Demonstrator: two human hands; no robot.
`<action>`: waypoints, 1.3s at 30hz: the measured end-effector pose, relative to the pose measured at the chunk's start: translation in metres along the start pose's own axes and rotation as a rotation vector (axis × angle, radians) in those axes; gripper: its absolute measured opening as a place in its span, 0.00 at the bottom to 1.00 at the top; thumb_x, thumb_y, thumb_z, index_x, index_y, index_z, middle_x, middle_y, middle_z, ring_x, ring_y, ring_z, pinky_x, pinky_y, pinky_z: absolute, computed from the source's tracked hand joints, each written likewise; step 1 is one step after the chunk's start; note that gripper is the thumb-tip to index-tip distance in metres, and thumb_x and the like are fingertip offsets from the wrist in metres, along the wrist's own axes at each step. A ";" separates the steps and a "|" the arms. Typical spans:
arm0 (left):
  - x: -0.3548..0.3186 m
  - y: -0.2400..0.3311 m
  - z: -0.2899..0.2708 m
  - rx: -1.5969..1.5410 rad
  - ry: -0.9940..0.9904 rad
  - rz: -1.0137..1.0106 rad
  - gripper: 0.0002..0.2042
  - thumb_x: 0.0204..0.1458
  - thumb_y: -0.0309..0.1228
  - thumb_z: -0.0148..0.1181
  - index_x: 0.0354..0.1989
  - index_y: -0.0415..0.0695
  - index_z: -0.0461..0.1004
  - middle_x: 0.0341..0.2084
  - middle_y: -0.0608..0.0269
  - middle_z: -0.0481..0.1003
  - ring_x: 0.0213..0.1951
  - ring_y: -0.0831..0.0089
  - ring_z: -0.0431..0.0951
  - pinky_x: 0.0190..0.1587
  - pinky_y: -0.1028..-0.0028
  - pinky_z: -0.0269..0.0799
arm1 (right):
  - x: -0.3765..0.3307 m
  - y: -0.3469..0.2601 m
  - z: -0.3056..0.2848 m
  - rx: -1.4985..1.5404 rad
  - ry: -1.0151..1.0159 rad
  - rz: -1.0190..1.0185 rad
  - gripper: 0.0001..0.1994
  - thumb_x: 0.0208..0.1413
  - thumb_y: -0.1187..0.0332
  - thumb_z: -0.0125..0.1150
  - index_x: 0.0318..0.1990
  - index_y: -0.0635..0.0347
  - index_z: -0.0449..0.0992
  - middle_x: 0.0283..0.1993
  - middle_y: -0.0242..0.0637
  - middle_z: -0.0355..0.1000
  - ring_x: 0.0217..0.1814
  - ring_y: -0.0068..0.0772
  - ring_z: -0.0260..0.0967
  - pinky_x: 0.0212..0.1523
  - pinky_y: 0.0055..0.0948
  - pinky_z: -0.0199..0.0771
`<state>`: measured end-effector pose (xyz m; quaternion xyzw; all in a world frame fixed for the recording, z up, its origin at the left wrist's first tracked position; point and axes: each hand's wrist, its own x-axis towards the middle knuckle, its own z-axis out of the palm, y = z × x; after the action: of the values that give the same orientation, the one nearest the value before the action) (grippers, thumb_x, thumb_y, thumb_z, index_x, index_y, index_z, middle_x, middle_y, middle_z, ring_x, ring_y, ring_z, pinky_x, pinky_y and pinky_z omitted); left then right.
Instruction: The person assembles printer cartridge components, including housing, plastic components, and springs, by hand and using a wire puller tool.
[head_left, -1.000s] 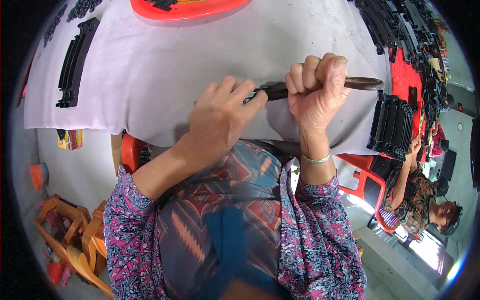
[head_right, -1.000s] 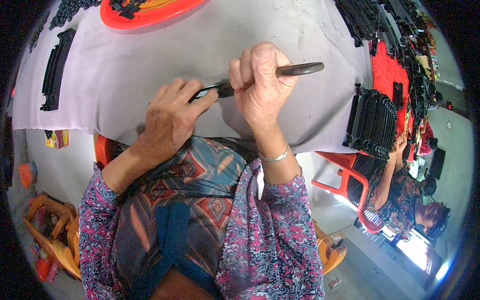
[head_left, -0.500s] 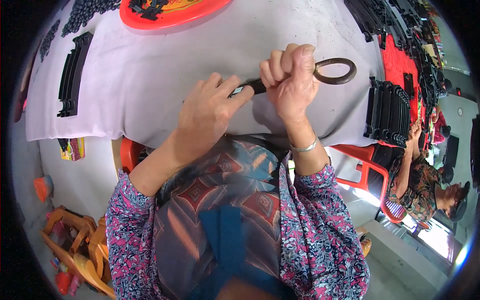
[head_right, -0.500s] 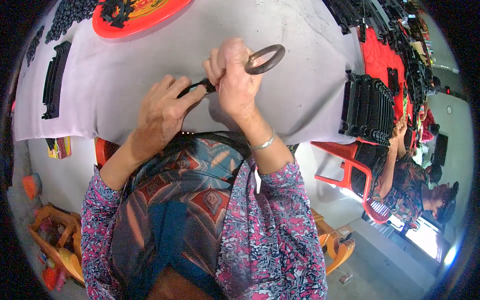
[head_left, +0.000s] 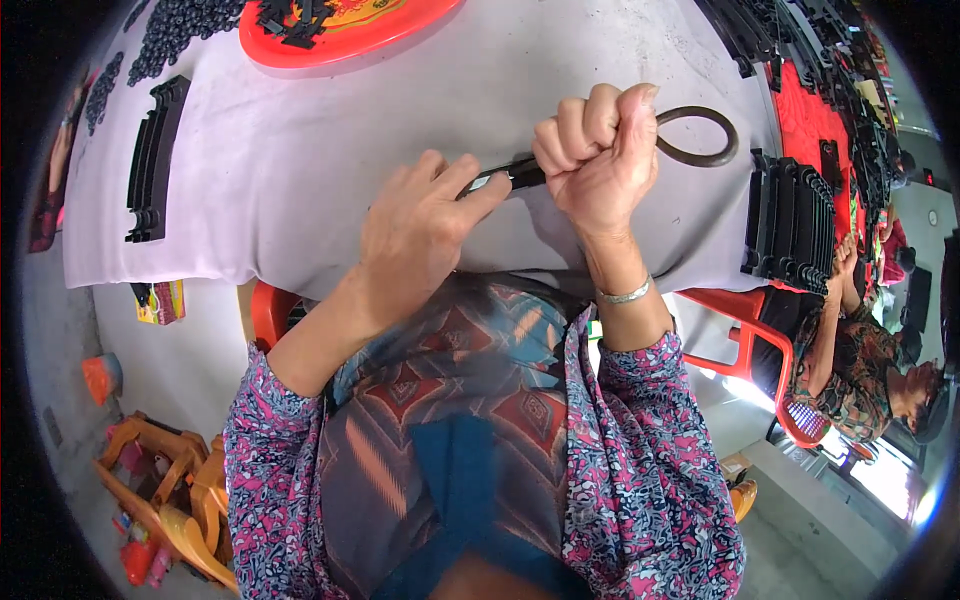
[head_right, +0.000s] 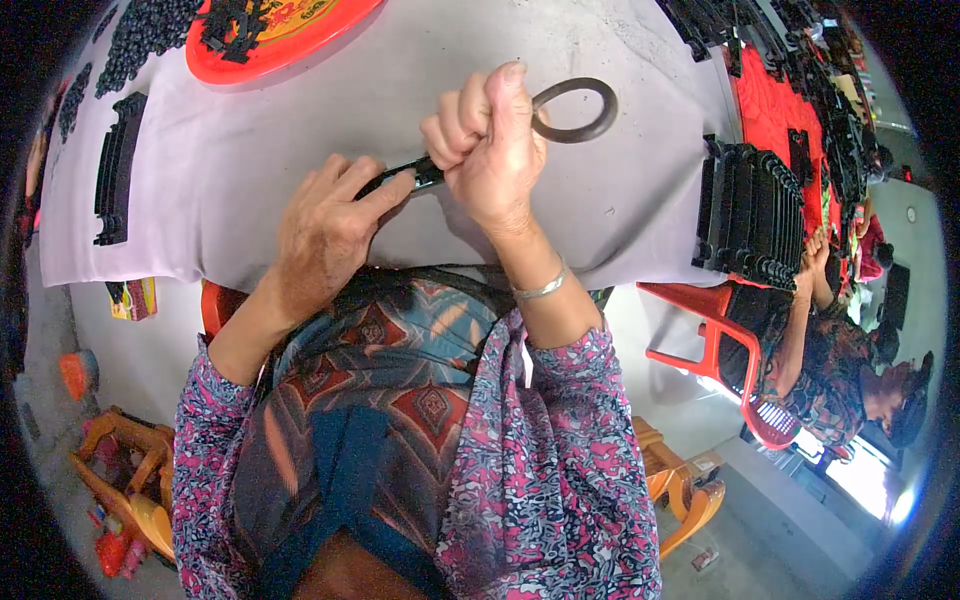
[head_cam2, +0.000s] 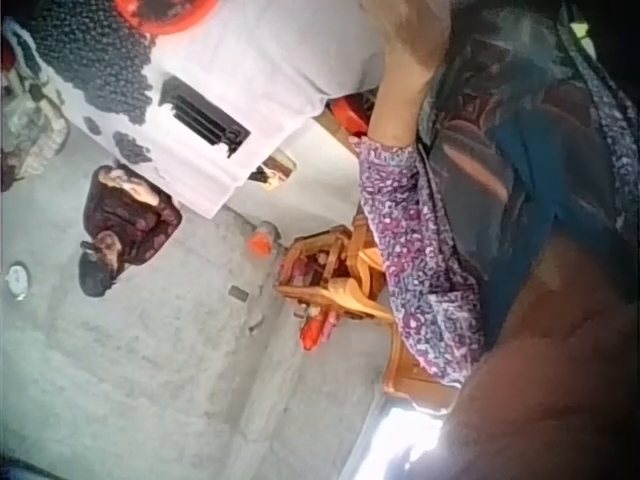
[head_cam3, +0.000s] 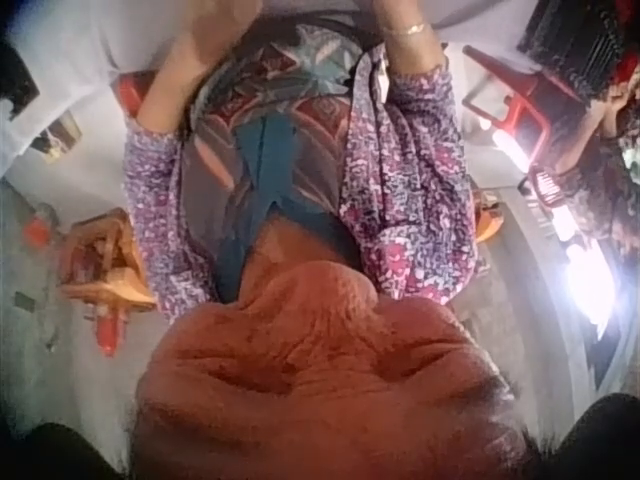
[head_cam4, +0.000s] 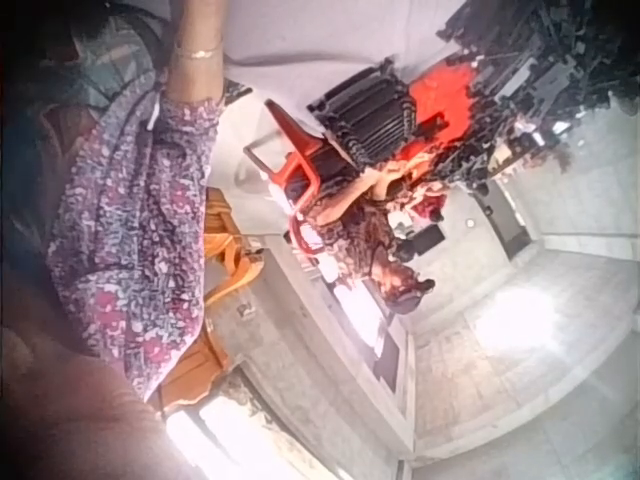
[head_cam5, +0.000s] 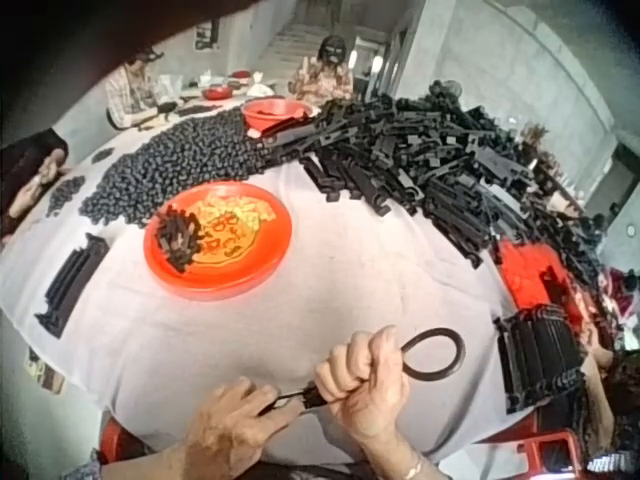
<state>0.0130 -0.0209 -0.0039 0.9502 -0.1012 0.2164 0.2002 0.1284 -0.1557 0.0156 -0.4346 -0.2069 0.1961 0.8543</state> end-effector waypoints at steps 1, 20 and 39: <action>0.000 0.000 0.000 -0.002 -0.003 0.001 0.15 0.43 0.25 0.54 0.41 0.45 0.79 0.31 0.66 0.70 0.33 0.66 0.69 0.33 0.68 0.67 | 0.000 0.001 0.000 -0.001 -0.002 0.001 0.27 0.68 0.43 0.34 0.20 0.50 0.50 0.15 0.24 0.42 0.16 0.19 0.31 0.16 0.24 0.35; -0.002 -0.002 0.001 -0.019 -0.002 0.003 0.15 0.43 0.25 0.54 0.41 0.46 0.78 0.33 0.66 0.71 0.34 0.67 0.70 0.35 0.69 0.68 | 0.001 -0.004 0.006 -0.080 -0.027 0.019 0.27 0.69 0.46 0.34 0.20 0.51 0.50 0.15 0.23 0.42 0.16 0.19 0.32 0.17 0.25 0.36; -0.007 -0.020 -0.027 -0.230 -0.049 -0.140 0.11 0.40 0.23 0.64 0.34 0.43 0.76 0.31 0.61 0.71 0.35 0.60 0.74 0.40 0.62 0.69 | -0.002 0.007 0.011 0.181 -0.117 0.045 0.28 0.69 0.44 0.32 0.19 0.51 0.49 0.15 0.24 0.42 0.15 0.20 0.33 0.17 0.25 0.38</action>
<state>0.0026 0.0096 0.0085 0.9308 -0.0637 0.1654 0.3197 0.1197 -0.1455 0.0156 -0.3479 -0.2280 0.2579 0.8721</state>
